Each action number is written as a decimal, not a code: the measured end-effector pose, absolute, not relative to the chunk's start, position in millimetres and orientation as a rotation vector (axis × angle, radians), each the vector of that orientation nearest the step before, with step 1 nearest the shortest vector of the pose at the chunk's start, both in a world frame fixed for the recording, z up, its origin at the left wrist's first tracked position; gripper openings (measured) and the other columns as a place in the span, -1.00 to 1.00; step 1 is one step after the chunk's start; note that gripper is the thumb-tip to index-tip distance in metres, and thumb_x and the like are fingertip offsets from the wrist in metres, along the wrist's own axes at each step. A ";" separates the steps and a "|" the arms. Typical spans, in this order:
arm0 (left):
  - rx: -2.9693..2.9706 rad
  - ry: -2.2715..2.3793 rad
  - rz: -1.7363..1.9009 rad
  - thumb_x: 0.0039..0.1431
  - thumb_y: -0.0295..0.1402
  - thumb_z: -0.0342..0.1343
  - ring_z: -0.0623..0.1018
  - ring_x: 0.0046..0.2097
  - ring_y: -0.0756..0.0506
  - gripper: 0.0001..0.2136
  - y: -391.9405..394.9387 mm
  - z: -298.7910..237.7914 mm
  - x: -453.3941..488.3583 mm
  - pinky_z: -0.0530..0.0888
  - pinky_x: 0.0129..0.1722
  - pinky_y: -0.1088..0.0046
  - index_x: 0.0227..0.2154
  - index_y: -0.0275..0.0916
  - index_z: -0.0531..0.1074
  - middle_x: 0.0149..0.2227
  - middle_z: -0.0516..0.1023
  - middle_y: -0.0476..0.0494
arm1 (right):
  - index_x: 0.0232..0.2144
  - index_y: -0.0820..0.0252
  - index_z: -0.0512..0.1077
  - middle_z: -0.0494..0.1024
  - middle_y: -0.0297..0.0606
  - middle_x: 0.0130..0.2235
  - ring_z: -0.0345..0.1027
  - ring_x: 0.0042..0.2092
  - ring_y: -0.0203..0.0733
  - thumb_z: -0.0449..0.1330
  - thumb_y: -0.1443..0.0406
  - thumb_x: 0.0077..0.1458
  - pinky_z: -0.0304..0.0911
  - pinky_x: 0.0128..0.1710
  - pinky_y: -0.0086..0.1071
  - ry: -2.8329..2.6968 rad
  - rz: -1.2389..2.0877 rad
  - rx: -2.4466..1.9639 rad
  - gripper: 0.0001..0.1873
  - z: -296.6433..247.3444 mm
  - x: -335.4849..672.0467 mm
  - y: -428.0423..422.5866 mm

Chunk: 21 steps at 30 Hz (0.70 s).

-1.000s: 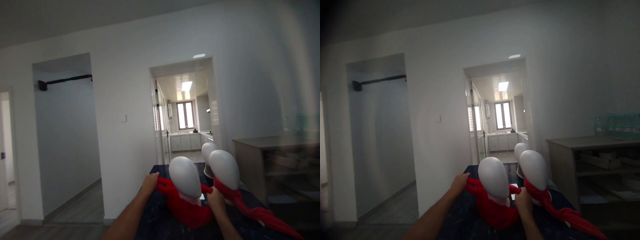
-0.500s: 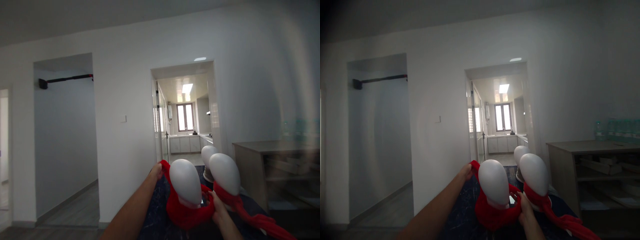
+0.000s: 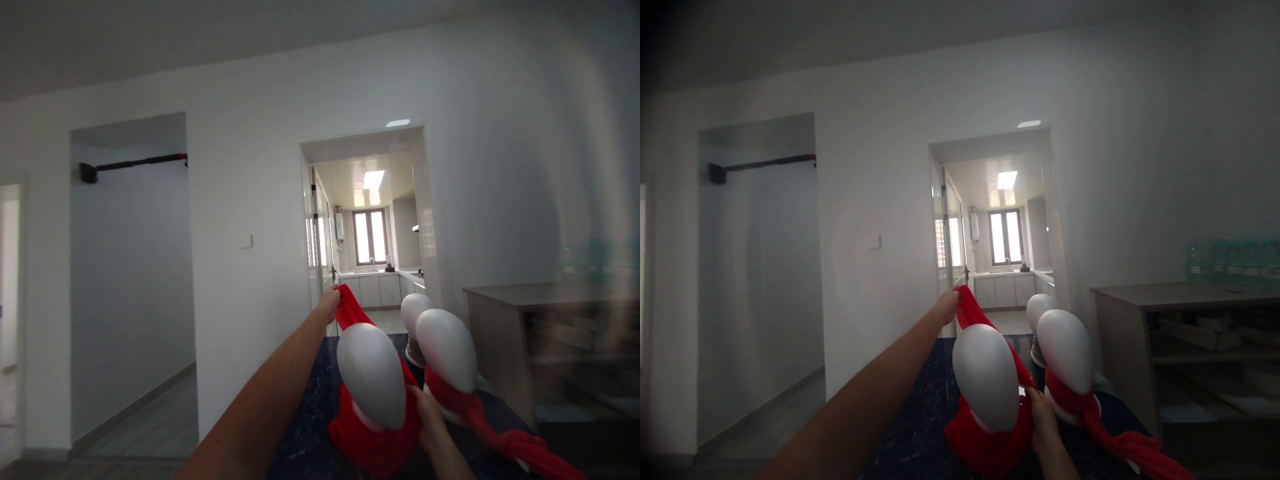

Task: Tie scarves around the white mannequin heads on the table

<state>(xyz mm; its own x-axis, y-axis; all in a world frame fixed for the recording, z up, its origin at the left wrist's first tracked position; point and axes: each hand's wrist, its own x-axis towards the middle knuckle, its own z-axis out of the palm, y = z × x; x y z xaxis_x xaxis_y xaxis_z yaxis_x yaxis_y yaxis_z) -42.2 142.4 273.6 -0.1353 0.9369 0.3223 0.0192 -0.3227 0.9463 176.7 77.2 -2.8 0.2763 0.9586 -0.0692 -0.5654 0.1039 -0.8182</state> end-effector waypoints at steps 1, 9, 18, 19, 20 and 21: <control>1.408 1.174 1.527 0.05 -0.48 0.09 0.54 -0.38 -0.08 -0.74 139.0 274.7 -34.5 0.39 -0.41 0.47 -0.17 -0.18 0.50 -0.39 0.59 -0.08 | -0.34 0.07 0.45 0.52 -0.38 -0.60 0.56 -0.43 0.04 0.36 0.16 -0.22 0.43 -0.43 -0.20 -0.555 1.198 -0.906 -0.67 -2.4 174.0 74.9; 1.859 1.330 1.318 0.04 -0.53 0.16 0.48 -0.37 -0.10 -0.87 99.9 271.4 14.0 0.37 -0.30 0.41 -0.35 -0.20 0.52 -0.47 0.53 -0.05 | -0.35 0.11 0.49 0.53 -0.38 -0.57 0.46 -0.38 -0.01 0.28 0.03 -0.18 0.32 -0.33 -0.21 -0.531 1.003 -1.041 -0.64 -1.1 168.0 70.0; 2.161 1.177 1.280 0.10 -0.58 0.06 0.53 -0.24 -0.13 -0.79 55.9 255.2 35.2 0.40 -0.12 0.37 -0.32 -0.19 0.54 -0.33 0.60 -0.10 | -0.38 0.03 0.43 0.59 -0.27 -0.46 0.51 -0.18 0.16 0.23 -0.05 -0.03 0.32 -0.06 -0.10 -0.726 0.678 -1.100 -0.67 5.0 176.9 74.6; 2.161 1.157 1.298 0.11 -0.58 0.05 0.52 -0.24 -0.13 -0.78 54.7 256.5 36.4 0.40 -0.13 0.37 -0.30 -0.20 0.54 -0.32 0.60 -0.10 | -0.36 0.04 0.43 0.60 -0.24 -0.43 0.52 -0.14 0.19 0.22 -0.06 0.00 0.32 -0.02 -0.08 -0.749 0.628 -1.114 -0.66 9.0 179.5 72.3; 2.154 1.136 1.315 0.13 -0.57 0.04 0.52 -0.25 -0.12 -0.78 54.4 258.9 37.9 0.40 -0.14 0.37 -0.28 -0.21 0.54 -0.33 0.60 -0.10 | -0.34 0.04 0.44 0.62 -0.21 -0.39 0.52 -0.10 0.22 0.21 -0.06 0.02 0.32 0.01 -0.07 -0.763 0.587 -1.127 -0.65 13.9 182.7 69.1; 2.141 1.114 1.333 0.14 -0.56 0.03 0.51 -0.26 -0.11 -0.78 54.6 262.1 39.6 0.41 -0.16 0.37 -0.26 -0.22 0.55 -0.33 0.59 -0.10 | -0.32 0.05 0.44 0.63 -0.17 -0.35 0.52 -0.05 0.26 0.21 -0.07 0.03 0.31 0.04 -0.05 -0.766 0.557 -1.135 -0.64 19.7 186.7 64.8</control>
<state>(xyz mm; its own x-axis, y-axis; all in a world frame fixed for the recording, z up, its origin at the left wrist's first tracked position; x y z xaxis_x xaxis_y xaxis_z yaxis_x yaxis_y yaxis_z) 39.6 54.6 262.1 0.2352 0.7859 0.5719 0.4229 -0.6125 0.6678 186.7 64.8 19.7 0.6275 0.7361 0.2538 -0.0140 0.3365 -0.9416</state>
